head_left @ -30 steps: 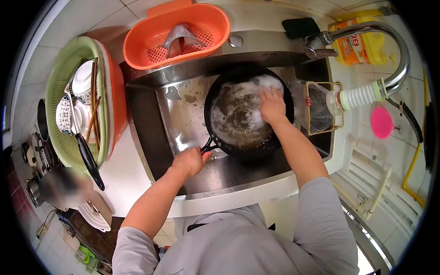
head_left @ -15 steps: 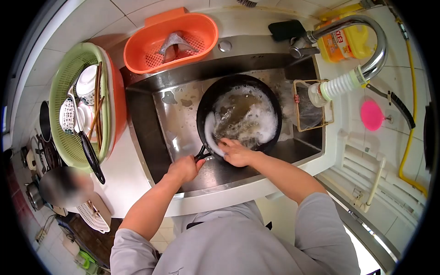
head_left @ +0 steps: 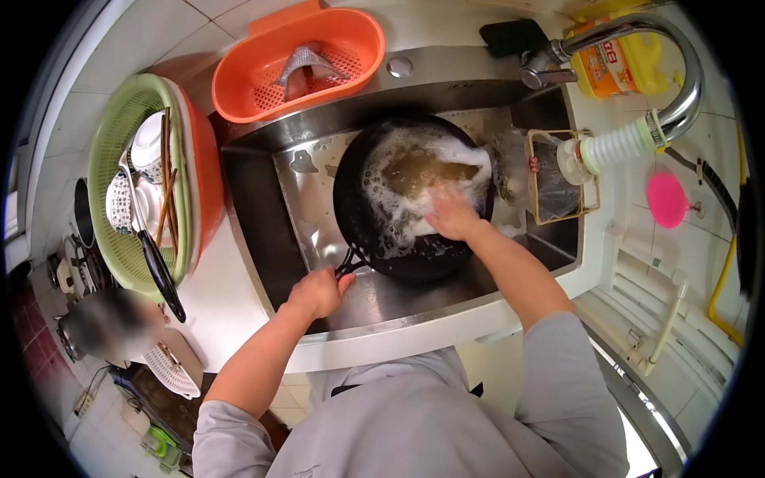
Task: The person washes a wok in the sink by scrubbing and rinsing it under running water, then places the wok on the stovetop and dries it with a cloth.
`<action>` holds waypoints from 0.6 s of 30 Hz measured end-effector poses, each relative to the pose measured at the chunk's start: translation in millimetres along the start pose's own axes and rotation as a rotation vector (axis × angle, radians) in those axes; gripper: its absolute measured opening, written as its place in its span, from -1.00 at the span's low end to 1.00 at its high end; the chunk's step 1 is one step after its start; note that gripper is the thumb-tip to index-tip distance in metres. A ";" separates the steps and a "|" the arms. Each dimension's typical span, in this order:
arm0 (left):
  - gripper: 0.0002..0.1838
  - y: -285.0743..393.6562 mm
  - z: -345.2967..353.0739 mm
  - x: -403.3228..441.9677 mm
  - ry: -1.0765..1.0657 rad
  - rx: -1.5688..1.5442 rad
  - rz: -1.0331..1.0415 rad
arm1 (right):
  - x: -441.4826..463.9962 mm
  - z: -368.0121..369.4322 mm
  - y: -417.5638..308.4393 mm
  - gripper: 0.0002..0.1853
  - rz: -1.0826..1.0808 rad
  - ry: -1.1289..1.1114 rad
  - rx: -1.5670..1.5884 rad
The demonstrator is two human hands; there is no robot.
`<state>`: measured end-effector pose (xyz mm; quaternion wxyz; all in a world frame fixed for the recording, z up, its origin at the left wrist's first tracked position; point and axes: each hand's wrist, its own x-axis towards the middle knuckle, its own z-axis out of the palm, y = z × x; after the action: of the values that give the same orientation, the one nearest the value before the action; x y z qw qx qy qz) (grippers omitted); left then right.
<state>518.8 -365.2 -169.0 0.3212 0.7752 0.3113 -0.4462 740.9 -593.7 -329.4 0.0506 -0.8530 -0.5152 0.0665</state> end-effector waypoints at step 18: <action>-0.38 6.1 -5.1 -0.6 -0.027 0.016 -0.052 | 90.9 -49.0 -25.2 -0.51 0.106 -0.519 0.039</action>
<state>525.8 -365.0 -165.2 0.3076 0.7632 0.3234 -0.4673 768.9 -502.3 -282.8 -0.0706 -0.8321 -0.4640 0.2954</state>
